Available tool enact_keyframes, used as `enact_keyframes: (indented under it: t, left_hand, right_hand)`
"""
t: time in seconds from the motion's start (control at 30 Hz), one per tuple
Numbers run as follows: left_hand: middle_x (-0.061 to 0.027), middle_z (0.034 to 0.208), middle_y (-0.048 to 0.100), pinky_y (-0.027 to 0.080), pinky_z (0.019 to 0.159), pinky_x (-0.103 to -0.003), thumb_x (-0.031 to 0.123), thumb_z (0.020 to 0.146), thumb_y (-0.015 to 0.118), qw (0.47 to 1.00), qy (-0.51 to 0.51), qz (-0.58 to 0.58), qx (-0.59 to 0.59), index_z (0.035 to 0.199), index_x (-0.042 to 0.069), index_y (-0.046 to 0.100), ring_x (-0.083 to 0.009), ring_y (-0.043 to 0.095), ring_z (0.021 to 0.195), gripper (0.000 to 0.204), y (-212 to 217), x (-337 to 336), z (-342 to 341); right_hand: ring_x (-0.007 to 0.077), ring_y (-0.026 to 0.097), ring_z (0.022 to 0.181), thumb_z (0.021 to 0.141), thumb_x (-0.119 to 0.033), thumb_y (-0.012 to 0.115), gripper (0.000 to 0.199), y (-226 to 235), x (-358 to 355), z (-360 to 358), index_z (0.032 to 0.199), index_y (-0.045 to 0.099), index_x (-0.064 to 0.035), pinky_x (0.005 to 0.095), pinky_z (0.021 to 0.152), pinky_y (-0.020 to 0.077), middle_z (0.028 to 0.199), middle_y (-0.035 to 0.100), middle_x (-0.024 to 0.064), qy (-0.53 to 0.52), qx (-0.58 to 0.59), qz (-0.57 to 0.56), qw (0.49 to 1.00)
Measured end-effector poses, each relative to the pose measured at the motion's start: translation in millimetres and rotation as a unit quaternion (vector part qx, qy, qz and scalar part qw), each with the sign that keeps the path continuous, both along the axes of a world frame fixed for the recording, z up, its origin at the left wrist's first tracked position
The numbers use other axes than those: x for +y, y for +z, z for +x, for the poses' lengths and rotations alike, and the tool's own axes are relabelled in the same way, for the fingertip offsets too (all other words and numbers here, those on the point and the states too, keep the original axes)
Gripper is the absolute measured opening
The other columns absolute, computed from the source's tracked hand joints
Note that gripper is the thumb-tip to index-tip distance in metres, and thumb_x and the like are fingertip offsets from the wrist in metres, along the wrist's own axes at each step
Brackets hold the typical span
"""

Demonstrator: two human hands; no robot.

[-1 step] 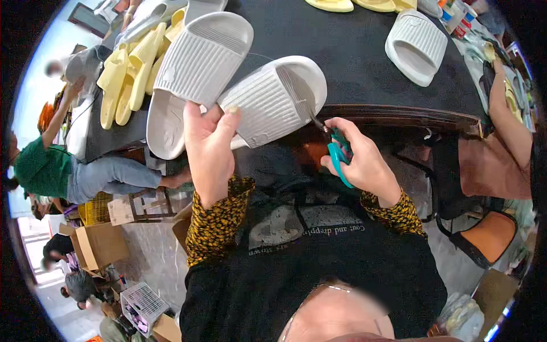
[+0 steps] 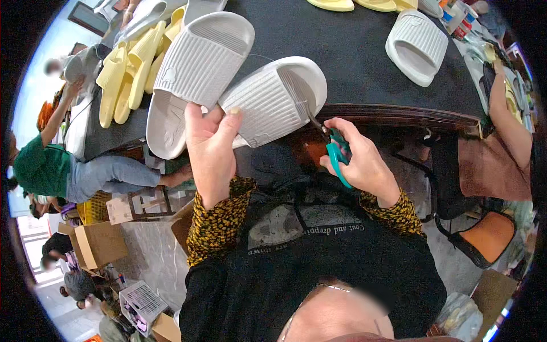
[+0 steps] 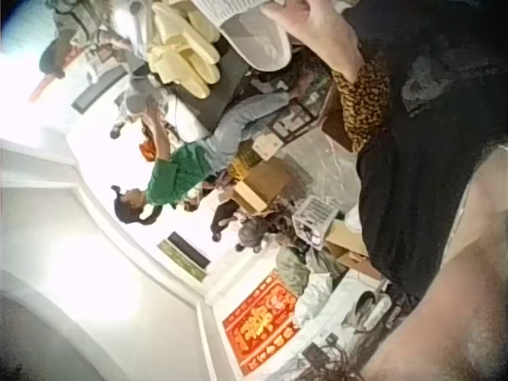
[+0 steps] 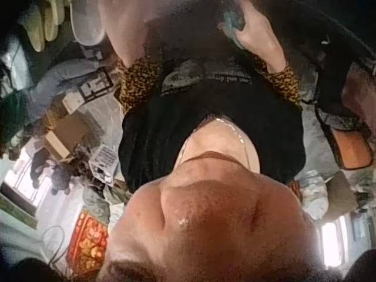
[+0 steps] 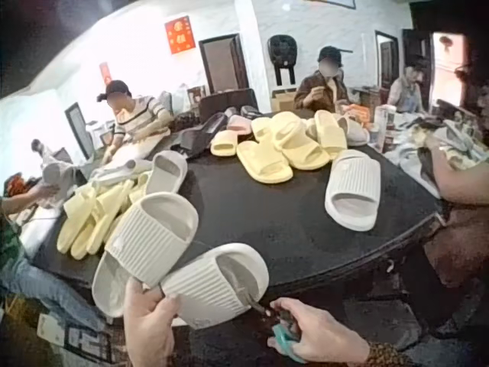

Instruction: Trimming excess material from rubber slippers using a pair of snips.

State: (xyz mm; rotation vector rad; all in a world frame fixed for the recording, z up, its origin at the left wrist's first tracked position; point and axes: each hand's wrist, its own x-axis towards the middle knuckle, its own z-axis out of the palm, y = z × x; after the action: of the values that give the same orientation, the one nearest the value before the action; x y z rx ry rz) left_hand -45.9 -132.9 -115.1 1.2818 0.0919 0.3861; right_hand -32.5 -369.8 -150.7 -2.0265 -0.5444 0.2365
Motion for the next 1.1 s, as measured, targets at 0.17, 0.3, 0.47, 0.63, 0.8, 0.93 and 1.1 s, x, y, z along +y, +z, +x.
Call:
enact_keyframes:
  t: [0.17, 0.3, 0.47, 0.63, 0.8, 0.93, 1.1]
  left_hand:
    - [-0.0244, 0.127, 0.05, 0.041, 0.095, -0.032, -0.006, 0.088, 0.052, 0.999, -0.021, 0.027, -0.003, 0.134, -0.005, 0.024, -0.0253, 0.052, 0.114, 0.054, -15, -10, -6]
    - [-0.026, 0.127, 0.049, 0.041, 0.095, -0.032, -0.004, 0.09, 0.052, 0.999, -0.013, 0.046, -0.025, 0.132, -0.005, 0.025, -0.0247, 0.052, 0.114, 0.05, -21, -17, -10]
    - [-0.0246, 0.137, 0.041, 0.038, 0.102, -0.038, -0.014, 0.083, 0.049, 1.0, 0.006, 0.022, -0.004, 0.137, -0.005, 0.024, -0.0312, 0.047, 0.123, 0.061, -23, -23, -16]
    - [-0.0228, 0.136, 0.043, 0.039, 0.099, -0.036, -0.013, 0.083, 0.05, 0.999, -0.005, 0.045, -0.014, 0.138, -0.003, 0.026, -0.0291, 0.048, 0.122, 0.06, -31, -24, -20]
    - [-0.0216, 0.134, 0.046, 0.039, 0.098, -0.035, -0.011, 0.084, 0.051, 0.998, -0.033, 0.058, 0.005, 0.139, -0.002, 0.023, -0.027, 0.049, 0.12, 0.063, -38, -27, -27]
    - [-0.0199, 0.13, 0.049, 0.041, 0.096, -0.033, -0.011, 0.086, 0.05, 0.996, -0.048, 0.079, -0.009, 0.14, 0.0, 0.021, -0.025, 0.051, 0.117, 0.062, -41, -31, -30]
    - [-0.016, 0.125, 0.053, 0.044, 0.086, -0.027, -0.013, 0.086, 0.049, 0.993, -0.073, 0.096, 0.005, 0.137, 0.001, 0.025, -0.0185, 0.055, 0.109, 0.058, -47, -35, -33]
  right_hand:
    - [0.0278, 0.065, 0.08, 0.076, -0.019, 0.074, 0.054, -15, 8, 1, 0.121, 0.047, -0.0039, 0.0368, 0.067, 0.0512, 0.096, 0.062, 0.0176, -0.005, -0.023, -0.007, 1.0]
    - [0.0277, 0.066, 0.078, 0.077, -0.019, 0.074, 0.051, -17, 12, 1, 0.118, 0.048, -0.0034, 0.0371, 0.066, 0.0518, 0.091, 0.063, 0.0168, -0.017, -0.04, 0.0, 0.999]
    - [0.0292, 0.066, 0.077, 0.078, -0.016, 0.072, 0.048, -24, 8, 3, 0.117, 0.048, -0.0039, 0.037, 0.065, 0.0518, 0.089, 0.064, 0.0167, -0.02, -0.102, 0.021, 0.994]
    - [0.0323, 0.066, 0.08, 0.078, -0.012, 0.072, 0.042, -25, 4, 5, 0.113, 0.051, -0.003, 0.0383, 0.066, 0.052, 0.093, 0.063, 0.0193, -0.042, -0.11, 0.027, 0.993]
    - [0.0279, 0.064, 0.079, 0.076, -0.007, 0.071, 0.043, -7, 2, 11, 0.113, 0.051, -0.0017, 0.034, 0.07, 0.0509, 0.094, 0.063, 0.0159, -0.064, -0.145, 0.025, 0.987]
    - [0.0319, 0.063, 0.077, 0.075, -0.008, 0.069, 0.039, 2, 6, 18, 0.11, 0.052, -0.0034, 0.038, 0.068, 0.0513, 0.091, 0.061, 0.0151, -0.066, -0.221, -0.036, 0.972]
    - [0.0284, 0.064, 0.079, 0.075, -0.008, 0.071, 0.041, 6, 8, 21, 0.112, 0.052, -0.003, 0.0354, 0.069, 0.0513, 0.096, 0.06, 0.0144, -0.072, -0.203, -0.055, 0.975]
